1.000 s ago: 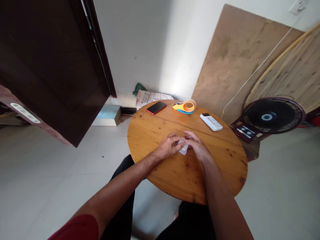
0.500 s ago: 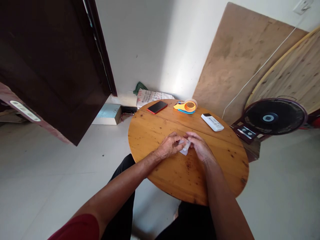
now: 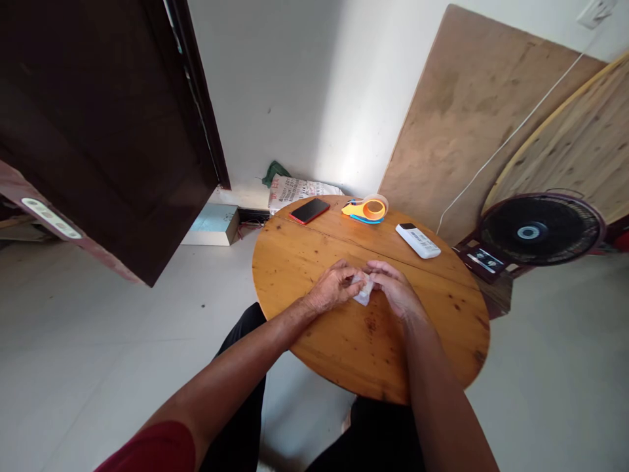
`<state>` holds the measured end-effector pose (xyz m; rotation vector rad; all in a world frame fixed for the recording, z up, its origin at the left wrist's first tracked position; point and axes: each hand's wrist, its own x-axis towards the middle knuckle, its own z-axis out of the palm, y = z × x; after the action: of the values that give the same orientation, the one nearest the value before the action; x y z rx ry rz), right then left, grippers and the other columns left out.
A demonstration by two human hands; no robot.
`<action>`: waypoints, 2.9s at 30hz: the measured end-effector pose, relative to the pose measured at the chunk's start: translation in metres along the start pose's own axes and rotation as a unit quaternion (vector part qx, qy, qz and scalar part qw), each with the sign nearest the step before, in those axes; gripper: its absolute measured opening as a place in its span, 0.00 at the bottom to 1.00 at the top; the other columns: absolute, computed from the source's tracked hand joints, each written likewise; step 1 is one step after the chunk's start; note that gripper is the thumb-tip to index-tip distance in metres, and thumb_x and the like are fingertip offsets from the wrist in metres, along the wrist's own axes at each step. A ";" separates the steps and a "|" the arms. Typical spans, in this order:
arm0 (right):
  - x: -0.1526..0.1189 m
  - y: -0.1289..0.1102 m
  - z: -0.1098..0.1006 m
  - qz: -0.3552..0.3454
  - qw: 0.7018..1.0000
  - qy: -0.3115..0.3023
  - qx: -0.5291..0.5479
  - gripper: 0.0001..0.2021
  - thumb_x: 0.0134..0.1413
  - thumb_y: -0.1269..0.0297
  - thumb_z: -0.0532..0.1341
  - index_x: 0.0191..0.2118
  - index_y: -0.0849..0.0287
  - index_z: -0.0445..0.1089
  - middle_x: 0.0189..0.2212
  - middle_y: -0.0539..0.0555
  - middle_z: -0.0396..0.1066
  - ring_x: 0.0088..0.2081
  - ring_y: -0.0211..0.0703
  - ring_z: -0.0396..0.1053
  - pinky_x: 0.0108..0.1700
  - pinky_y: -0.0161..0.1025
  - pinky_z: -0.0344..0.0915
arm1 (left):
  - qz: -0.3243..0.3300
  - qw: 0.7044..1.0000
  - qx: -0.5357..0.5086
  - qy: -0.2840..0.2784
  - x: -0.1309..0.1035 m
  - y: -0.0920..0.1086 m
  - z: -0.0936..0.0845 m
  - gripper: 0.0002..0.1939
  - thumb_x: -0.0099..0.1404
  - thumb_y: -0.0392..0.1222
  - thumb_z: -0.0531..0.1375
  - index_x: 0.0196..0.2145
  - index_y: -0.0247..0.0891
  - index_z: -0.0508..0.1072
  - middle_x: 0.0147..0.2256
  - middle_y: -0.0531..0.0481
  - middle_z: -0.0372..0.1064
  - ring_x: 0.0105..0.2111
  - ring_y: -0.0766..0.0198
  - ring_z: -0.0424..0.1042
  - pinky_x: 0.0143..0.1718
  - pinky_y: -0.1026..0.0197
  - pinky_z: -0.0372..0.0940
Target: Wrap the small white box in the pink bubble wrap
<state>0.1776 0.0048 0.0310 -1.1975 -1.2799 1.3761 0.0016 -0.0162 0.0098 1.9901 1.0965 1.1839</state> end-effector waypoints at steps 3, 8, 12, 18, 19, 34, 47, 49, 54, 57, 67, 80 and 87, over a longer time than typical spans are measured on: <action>0.000 0.002 0.003 -0.016 0.999 0.030 -0.037 0.15 0.37 0.57 0.67 0.35 0.57 0.72 0.29 0.50 0.72 0.29 0.40 0.67 0.34 0.39 0.63 | -0.010 1.000 -0.007 -0.003 0.000 -0.001 0.001 0.11 0.62 0.45 0.59 0.40 0.39 0.77 0.34 0.50 0.66 0.33 0.67 0.66 0.35 0.66 0.62; 0.000 0.001 0.008 -0.049 0.995 0.053 -0.071 0.12 0.40 0.54 0.66 0.28 0.56 0.72 0.32 0.51 0.73 0.32 0.42 0.67 0.36 0.39 0.63 | -0.016 1.000 -0.011 0.006 0.000 -0.005 0.003 0.13 0.61 0.47 0.60 0.40 0.38 0.77 0.33 0.50 0.65 0.30 0.69 0.64 0.32 0.66 0.61; 0.001 0.003 0.006 -0.102 0.988 0.056 -0.104 0.09 0.40 0.56 0.66 0.26 0.57 0.73 0.42 0.54 0.72 0.43 0.46 0.67 0.44 0.40 0.62 | 0.003 1.000 -0.021 0.010 0.000 -0.006 0.003 0.13 0.61 0.47 0.60 0.39 0.39 0.77 0.32 0.51 0.64 0.29 0.70 0.63 0.32 0.66 0.61; 0.003 0.002 -0.006 -0.136 0.978 -0.002 -0.160 0.08 0.44 0.58 0.64 0.27 0.57 0.75 0.43 0.55 0.70 0.46 0.48 0.66 0.44 0.41 0.61 | 0.006 1.000 -0.010 0.008 0.000 -0.006 0.003 0.12 0.60 0.47 0.60 0.39 0.39 0.76 0.31 0.52 0.63 0.29 0.69 0.63 0.32 0.67 0.61; 0.003 0.001 -0.007 -0.141 0.976 -0.009 -0.164 0.07 0.44 0.59 0.64 0.27 0.56 0.75 0.42 0.54 0.70 0.47 0.48 0.66 0.45 0.41 0.61 | 0.004 1.000 -0.011 0.008 -0.001 -0.007 0.003 0.12 0.60 0.47 0.60 0.39 0.39 0.76 0.31 0.51 0.64 0.30 0.69 0.64 0.32 0.67 0.61; -0.005 -0.012 -0.010 -0.150 0.965 -0.032 -0.215 0.09 0.46 0.56 0.64 0.27 0.54 0.78 0.43 0.54 0.70 0.47 0.49 0.67 0.53 0.45 0.59 | -0.011 0.999 -0.036 0.022 0.000 -0.007 0.006 0.13 0.60 0.45 0.61 0.41 0.38 0.73 0.33 0.50 0.67 0.31 0.68 0.65 0.33 0.66 0.62; -0.006 -0.014 -0.011 -0.219 0.949 0.007 -0.228 0.07 0.49 0.60 0.62 0.28 0.54 0.78 0.42 0.55 0.72 0.46 0.49 0.68 0.53 0.46 0.60 | 0.009 1.000 0.019 0.000 0.001 -0.003 0.001 0.12 0.63 0.46 0.58 0.39 0.38 0.76 0.32 0.50 0.65 0.31 0.67 0.65 0.34 0.65 0.62; -0.005 -0.012 -0.009 -0.176 0.963 0.061 -0.194 0.08 0.48 0.60 0.62 0.27 0.55 0.75 0.38 0.55 0.73 0.43 0.48 0.69 0.50 0.46 0.62 | 0.007 1.000 0.020 0.001 0.001 -0.004 0.002 0.12 0.63 0.46 0.58 0.38 0.38 0.76 0.32 0.50 0.66 0.31 0.67 0.65 0.34 0.65 0.61; 0.000 -0.003 -0.001 -0.063 0.988 0.067 -0.127 0.13 0.43 0.55 0.63 0.35 0.56 0.72 0.34 0.53 0.72 0.37 0.46 0.68 0.42 0.44 0.64 | 0.001 1.000 0.021 0.010 0.001 -0.004 0.003 0.12 0.63 0.47 0.58 0.38 0.38 0.76 0.33 0.50 0.66 0.32 0.67 0.65 0.35 0.65 0.62; 0.000 0.000 0.005 -0.040 0.994 0.038 -0.094 0.16 0.40 0.56 0.64 0.38 0.55 0.71 0.37 0.53 0.73 0.38 0.46 0.69 0.40 0.42 0.65 | 0.007 1.000 0.016 0.005 0.000 -0.005 0.003 0.11 0.62 0.46 0.59 0.39 0.39 0.76 0.34 0.50 0.67 0.32 0.67 0.66 0.35 0.65 0.62; 0.005 0.009 -0.002 -0.001 0.999 0.007 -0.036 0.19 0.38 0.64 0.62 0.42 0.54 0.70 0.40 0.52 0.74 0.39 0.45 0.70 0.35 0.39 0.63 | -0.003 1.000 0.002 0.007 0.002 -0.003 0.003 0.10 0.60 0.45 0.61 0.38 0.39 0.76 0.34 0.50 0.67 0.32 0.66 0.67 0.36 0.64 0.63; 0.002 0.003 0.005 0.009 1.000 0.011 -0.026 0.19 0.35 0.64 0.63 0.41 0.55 0.70 0.41 0.53 0.73 0.42 0.48 0.69 0.39 0.41 0.64 | -0.006 1.000 0.001 0.010 0.001 -0.004 0.005 0.10 0.60 0.44 0.61 0.38 0.39 0.76 0.35 0.49 0.68 0.32 0.66 0.68 0.36 0.64 0.64; 0.000 0.000 0.003 0.014 1.000 0.014 -0.023 0.20 0.33 0.66 0.63 0.40 0.54 0.71 0.40 0.53 0.72 0.43 0.49 0.69 0.39 0.41 0.63 | 0.016 0.999 0.021 0.020 0.001 -0.005 0.004 0.10 0.61 0.44 0.60 0.38 0.39 0.76 0.33 0.49 0.67 0.35 0.64 0.67 0.38 0.63 0.64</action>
<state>0.1746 0.0045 0.0306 -1.2654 -1.2866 1.3516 0.0038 -0.0132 0.0047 2.0314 1.1219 1.2308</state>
